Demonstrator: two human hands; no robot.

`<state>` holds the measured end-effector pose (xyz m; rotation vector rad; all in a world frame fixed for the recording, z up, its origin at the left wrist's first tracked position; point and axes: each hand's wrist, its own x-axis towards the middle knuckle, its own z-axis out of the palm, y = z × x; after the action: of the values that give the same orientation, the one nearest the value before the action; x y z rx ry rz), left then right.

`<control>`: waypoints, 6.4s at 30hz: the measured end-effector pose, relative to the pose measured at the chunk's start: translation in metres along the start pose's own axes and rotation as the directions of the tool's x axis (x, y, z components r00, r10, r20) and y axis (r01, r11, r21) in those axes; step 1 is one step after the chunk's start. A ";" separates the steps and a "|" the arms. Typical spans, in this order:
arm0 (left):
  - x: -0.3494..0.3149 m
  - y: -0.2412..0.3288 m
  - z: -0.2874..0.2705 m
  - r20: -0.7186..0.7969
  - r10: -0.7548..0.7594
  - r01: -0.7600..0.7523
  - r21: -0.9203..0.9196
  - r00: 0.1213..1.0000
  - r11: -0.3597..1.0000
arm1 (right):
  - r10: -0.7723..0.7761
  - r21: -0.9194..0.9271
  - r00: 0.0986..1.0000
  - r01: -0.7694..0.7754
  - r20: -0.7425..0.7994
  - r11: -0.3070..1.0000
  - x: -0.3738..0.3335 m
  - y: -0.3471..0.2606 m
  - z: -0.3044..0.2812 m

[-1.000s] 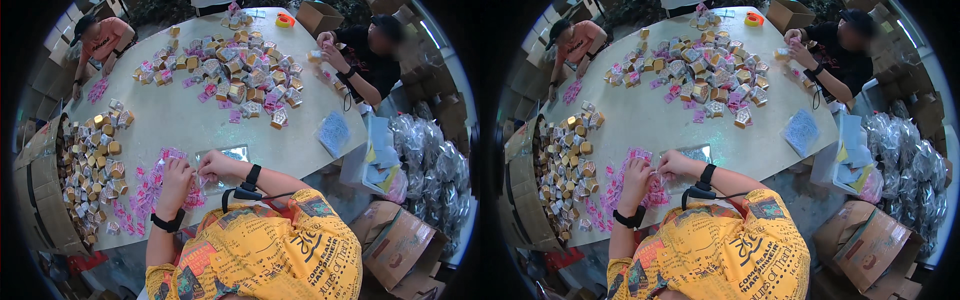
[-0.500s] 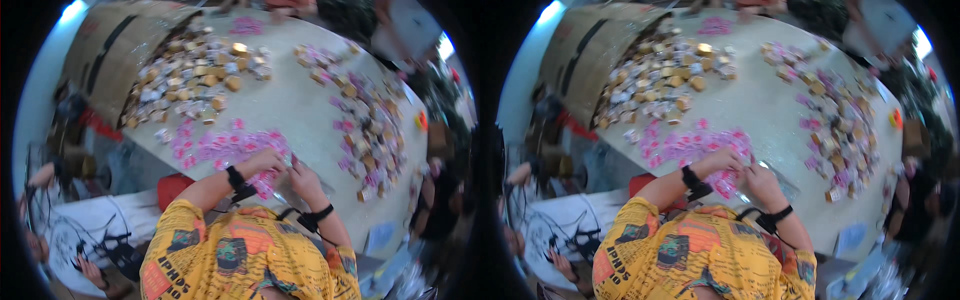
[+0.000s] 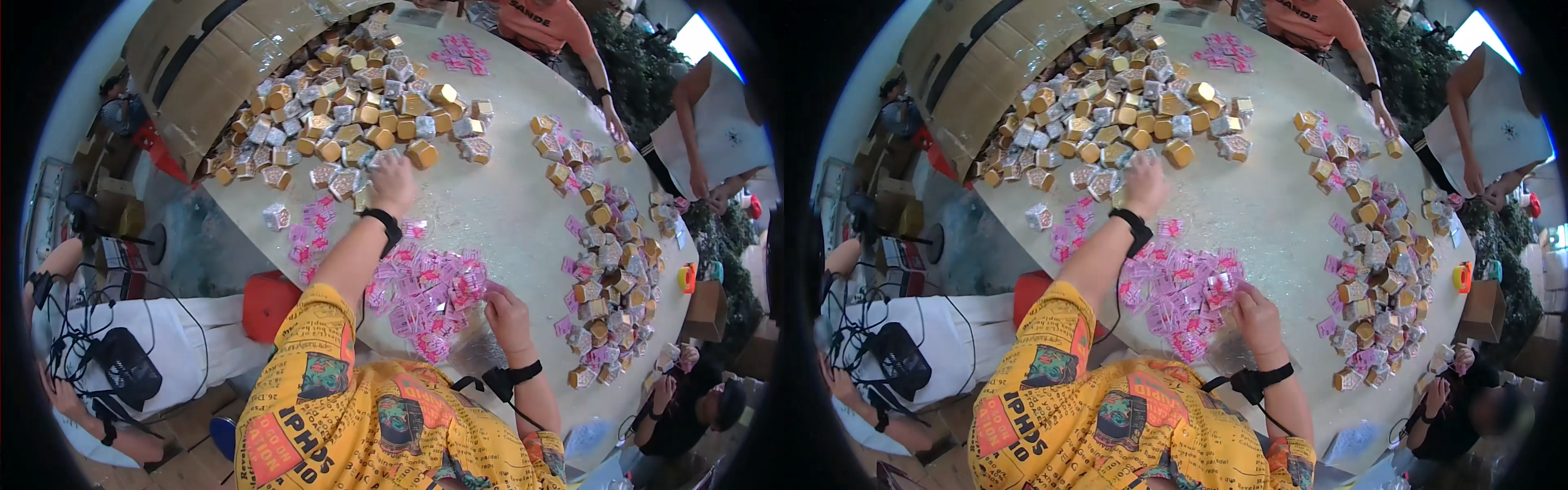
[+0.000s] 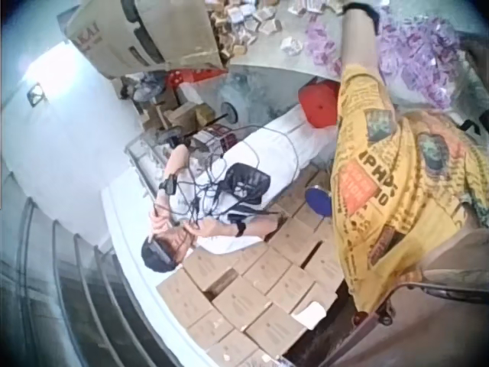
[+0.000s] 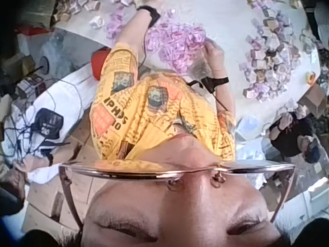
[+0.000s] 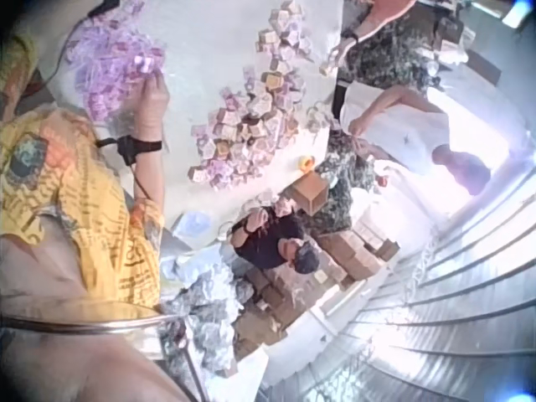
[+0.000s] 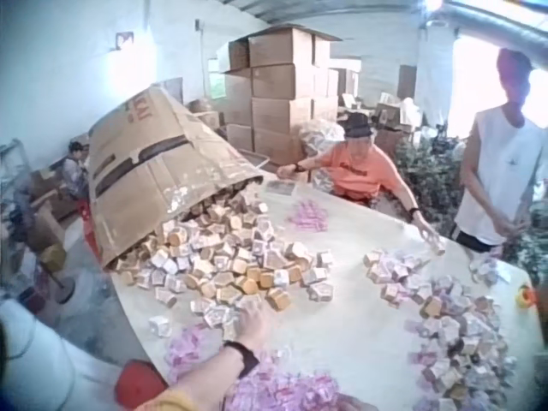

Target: The person wraps small, gold-colored hexagonal items in clear plastic bags. They pick up an item, place it in a bag, and then insert a pink paper label into the bag before setting the finished unit aside on the table.

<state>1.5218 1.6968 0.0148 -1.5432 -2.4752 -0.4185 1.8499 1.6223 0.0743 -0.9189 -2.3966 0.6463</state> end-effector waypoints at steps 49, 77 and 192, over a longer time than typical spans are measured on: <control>-0.124 0.085 -0.136 0.205 0.444 0.308 -0.935 0.873 -0.175 | -0.274 -0.168 0.953 0.251 -0.131 0.953 0.026 -0.048 -0.092; -0.123 0.091 -0.142 0.299 0.487 0.322 -0.946 0.821 0.037 | 0.234 0.617 0.915 -0.396 0.330 0.680 0.022 -0.025 -0.104; -0.202 0.193 -0.155 0.363 0.471 0.255 -0.926 0.804 0.278 | 0.699 0.768 0.518 -0.117 -0.494 0.629 -0.103 -0.019 -0.029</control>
<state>1.7861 1.5542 0.1236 -2.5935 -2.4894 -2.0738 1.9255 1.5440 0.0797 -1.1666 -0.9903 0.9536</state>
